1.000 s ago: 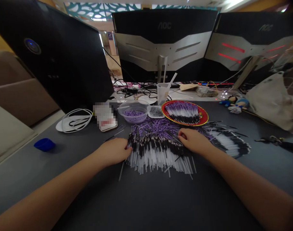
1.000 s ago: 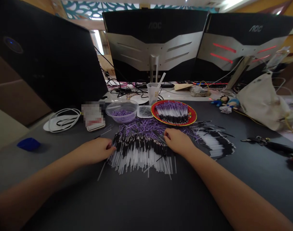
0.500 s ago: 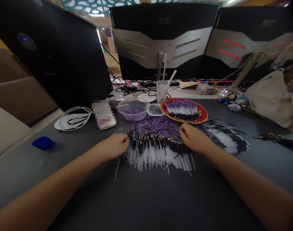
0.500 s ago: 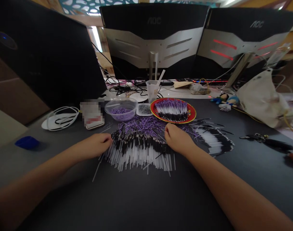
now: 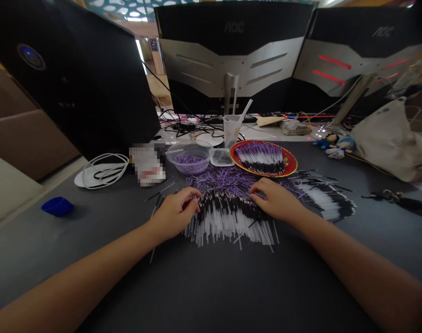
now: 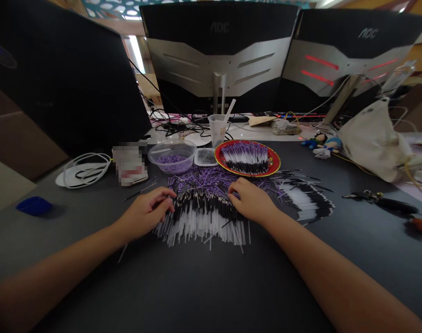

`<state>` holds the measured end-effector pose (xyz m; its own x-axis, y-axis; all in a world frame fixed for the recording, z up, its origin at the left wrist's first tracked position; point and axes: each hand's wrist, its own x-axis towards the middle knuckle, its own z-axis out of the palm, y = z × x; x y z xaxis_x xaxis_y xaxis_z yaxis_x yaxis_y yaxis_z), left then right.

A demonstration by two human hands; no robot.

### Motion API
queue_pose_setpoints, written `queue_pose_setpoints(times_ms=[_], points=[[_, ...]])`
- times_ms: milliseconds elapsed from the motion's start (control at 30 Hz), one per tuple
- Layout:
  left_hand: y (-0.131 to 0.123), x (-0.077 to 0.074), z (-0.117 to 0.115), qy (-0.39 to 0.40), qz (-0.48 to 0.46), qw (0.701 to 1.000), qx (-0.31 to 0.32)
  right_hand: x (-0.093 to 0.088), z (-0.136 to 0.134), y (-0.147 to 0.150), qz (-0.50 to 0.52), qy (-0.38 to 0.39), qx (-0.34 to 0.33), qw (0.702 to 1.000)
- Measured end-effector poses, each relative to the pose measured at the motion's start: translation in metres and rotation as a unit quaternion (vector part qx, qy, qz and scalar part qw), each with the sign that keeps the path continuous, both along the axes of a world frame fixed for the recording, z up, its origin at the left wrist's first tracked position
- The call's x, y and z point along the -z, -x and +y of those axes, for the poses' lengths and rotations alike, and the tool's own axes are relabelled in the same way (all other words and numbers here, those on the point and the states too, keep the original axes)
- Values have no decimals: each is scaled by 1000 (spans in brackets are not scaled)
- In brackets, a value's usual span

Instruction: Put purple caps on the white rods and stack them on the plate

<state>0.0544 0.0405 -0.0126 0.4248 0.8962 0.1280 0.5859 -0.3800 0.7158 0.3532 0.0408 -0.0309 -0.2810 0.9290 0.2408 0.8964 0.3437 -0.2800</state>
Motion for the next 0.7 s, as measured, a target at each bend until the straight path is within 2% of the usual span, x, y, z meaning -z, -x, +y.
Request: queue_pose_setpoints(times_ms=[267,467,700], points=[[-5,6,-18,-148,16,982,117,0,-2,6,-14,26,-21,999],[-4,7,-25,-261,43,946,188,3,-4,11,-37,5,-21,999],[-7,-4,-31,-406,69,889,200,-1,-9,12,-2,-8,2,1000]])
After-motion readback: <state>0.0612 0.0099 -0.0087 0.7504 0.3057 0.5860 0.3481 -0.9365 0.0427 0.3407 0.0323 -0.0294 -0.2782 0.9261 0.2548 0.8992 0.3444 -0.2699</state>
